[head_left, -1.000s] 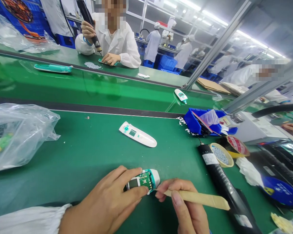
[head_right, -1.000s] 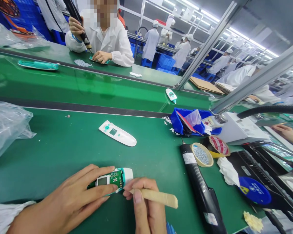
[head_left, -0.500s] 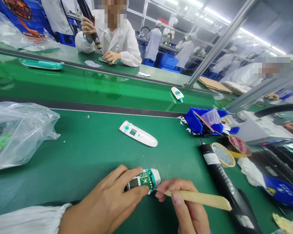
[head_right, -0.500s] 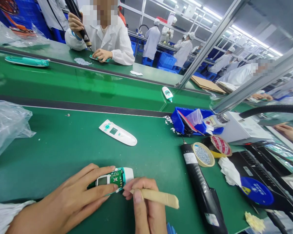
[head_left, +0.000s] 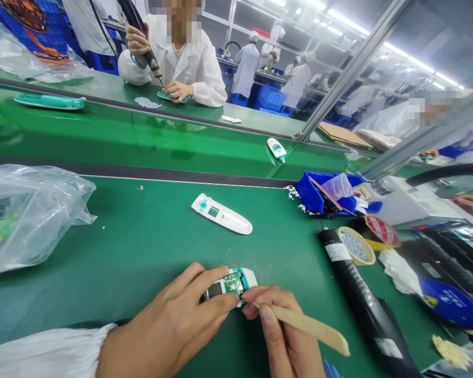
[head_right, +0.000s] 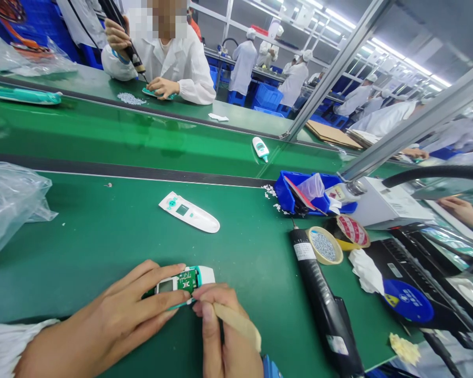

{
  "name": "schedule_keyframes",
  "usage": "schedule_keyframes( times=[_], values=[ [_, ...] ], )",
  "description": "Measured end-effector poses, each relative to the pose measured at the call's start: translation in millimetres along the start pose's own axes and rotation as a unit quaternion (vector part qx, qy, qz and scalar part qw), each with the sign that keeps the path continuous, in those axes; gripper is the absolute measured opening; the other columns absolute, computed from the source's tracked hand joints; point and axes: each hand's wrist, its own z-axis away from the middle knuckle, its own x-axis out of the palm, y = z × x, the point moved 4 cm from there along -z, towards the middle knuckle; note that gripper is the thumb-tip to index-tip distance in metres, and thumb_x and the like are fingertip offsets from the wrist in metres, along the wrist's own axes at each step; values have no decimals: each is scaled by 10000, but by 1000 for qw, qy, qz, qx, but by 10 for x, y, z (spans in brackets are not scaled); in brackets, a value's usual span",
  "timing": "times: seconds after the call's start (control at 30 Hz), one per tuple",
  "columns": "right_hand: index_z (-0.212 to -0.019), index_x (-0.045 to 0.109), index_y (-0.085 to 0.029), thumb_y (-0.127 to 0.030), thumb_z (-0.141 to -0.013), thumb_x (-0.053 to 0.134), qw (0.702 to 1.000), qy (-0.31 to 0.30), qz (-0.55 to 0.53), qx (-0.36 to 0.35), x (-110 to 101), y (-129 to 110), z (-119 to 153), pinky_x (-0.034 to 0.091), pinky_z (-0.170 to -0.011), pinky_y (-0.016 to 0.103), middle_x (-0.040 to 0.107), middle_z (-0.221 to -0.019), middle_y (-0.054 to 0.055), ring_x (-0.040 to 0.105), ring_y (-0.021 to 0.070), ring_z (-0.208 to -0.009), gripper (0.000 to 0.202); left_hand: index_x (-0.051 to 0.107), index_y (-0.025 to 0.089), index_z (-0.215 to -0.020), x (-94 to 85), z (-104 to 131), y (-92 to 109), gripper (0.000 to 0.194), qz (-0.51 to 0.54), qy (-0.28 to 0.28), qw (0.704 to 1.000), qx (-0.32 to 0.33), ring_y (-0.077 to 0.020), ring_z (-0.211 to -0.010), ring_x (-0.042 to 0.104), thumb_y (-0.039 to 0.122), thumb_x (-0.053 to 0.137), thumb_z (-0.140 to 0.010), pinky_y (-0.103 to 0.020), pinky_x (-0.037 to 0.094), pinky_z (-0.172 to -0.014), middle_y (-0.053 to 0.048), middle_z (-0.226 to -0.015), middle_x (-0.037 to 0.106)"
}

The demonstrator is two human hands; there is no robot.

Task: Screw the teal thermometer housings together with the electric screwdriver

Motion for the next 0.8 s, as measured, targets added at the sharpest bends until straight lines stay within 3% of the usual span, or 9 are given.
schedule_keyframes(
  times=[0.1,0.23,0.4,0.73,0.8],
  values=[
    [-944,529,-222,-212,-940,372,1000,21,-14,-2,7,-9,15,472,-699,257,564,-881,33,562,138,-783,157,551,236,-1107,1,-6,-19,274,28,19,999,-24,-160,-1107,496,146,392,-903,-285,484,-858,-37,-1223,551],
    [-900,525,-218,-215,-937,397,990,125,-63,1,-34,-50,42,464,-671,247,555,-818,18,543,128,-729,134,544,235,-1117,43,2,0,284,33,13,998,-44,-206,-1057,534,132,422,-882,-345,508,-818,-56,-1177,576],
    [-919,524,-221,-220,-943,392,991,87,-101,17,-2,-29,36,464,-645,224,553,-829,13,541,115,-712,135,564,246,-1086,30,19,14,271,33,44,997,-52,-195,-1004,559,161,386,-901,-337,506,-807,-37,-1160,596],
    [-881,536,-208,-240,-931,426,986,105,-126,16,2,-4,20,452,-600,225,554,-782,14,542,121,-666,125,597,210,-1026,-49,-35,66,377,-71,66,995,7,-147,-942,585,138,237,-939,-284,446,-807,35,-1030,656],
    [-872,538,-200,-237,-931,425,986,112,-125,14,-2,-16,26,452,-590,239,552,-769,22,541,130,-657,132,596,201,-1003,-44,-31,63,359,-76,74,994,-17,-143,-949,586,172,243,-945,-283,435,-831,30,-1016,660]
  ],
)
